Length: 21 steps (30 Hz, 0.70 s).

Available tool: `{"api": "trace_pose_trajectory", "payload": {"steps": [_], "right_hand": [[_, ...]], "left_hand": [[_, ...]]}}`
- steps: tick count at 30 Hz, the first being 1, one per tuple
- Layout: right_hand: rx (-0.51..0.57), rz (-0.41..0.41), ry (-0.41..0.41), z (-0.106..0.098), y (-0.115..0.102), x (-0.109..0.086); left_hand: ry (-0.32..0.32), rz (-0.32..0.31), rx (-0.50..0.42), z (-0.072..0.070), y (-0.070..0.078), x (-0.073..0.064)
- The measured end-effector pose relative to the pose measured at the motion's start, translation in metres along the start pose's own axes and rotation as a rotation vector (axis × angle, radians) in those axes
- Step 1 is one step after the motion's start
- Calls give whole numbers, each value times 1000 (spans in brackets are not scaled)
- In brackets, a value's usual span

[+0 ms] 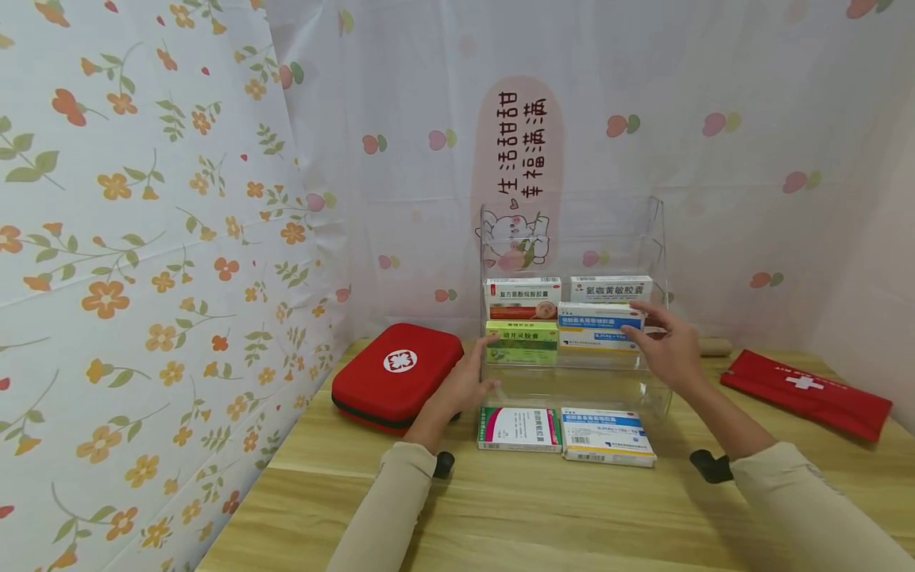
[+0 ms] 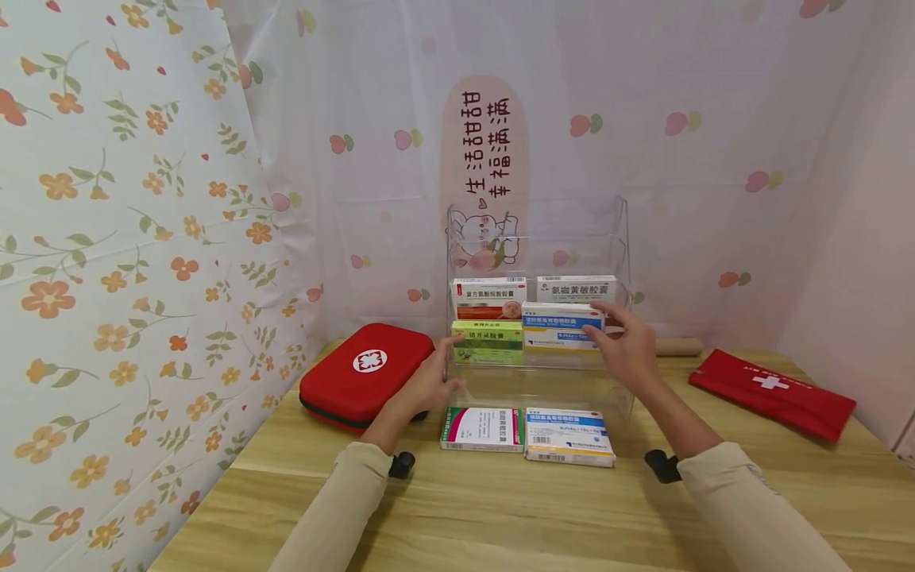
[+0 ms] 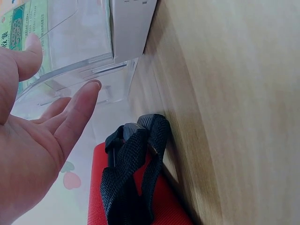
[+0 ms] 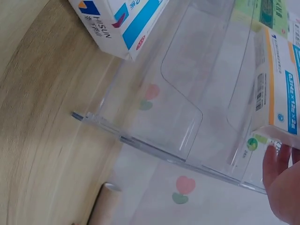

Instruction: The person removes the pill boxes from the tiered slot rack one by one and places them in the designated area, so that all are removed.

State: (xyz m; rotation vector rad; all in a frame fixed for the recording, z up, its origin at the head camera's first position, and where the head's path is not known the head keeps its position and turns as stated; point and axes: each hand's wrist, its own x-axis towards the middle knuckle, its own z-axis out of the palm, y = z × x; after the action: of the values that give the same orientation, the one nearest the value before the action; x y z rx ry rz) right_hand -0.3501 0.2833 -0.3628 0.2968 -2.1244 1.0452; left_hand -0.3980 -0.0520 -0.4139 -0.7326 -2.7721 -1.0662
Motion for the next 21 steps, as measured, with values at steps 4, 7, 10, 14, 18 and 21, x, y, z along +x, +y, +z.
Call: {"api": "trace_pose_trajectory", "payload": {"steps": [4, 7, 10, 14, 18, 21], "right_hand": [[-4, 10, -23, -3, 1, -2], [2, 9, -30, -6, 2, -4], [5, 9, -30, -9, -1, -6], [7, 0, -35, -12, -8, -10], [32, -34, -47, -14, -13, -14], [31, -41, -60, -17, -16, -18]], "left_hand": [[2, 7, 2, 0, 0, 0], [3, 9, -5, 0, 0, 0], [1, 3, -15, 0, 1, 0], [1, -1, -13, 0, 0, 0], [1, -1, -5, 0, 0, 0], [2, 1, -6, 1, 0, 0]]}}
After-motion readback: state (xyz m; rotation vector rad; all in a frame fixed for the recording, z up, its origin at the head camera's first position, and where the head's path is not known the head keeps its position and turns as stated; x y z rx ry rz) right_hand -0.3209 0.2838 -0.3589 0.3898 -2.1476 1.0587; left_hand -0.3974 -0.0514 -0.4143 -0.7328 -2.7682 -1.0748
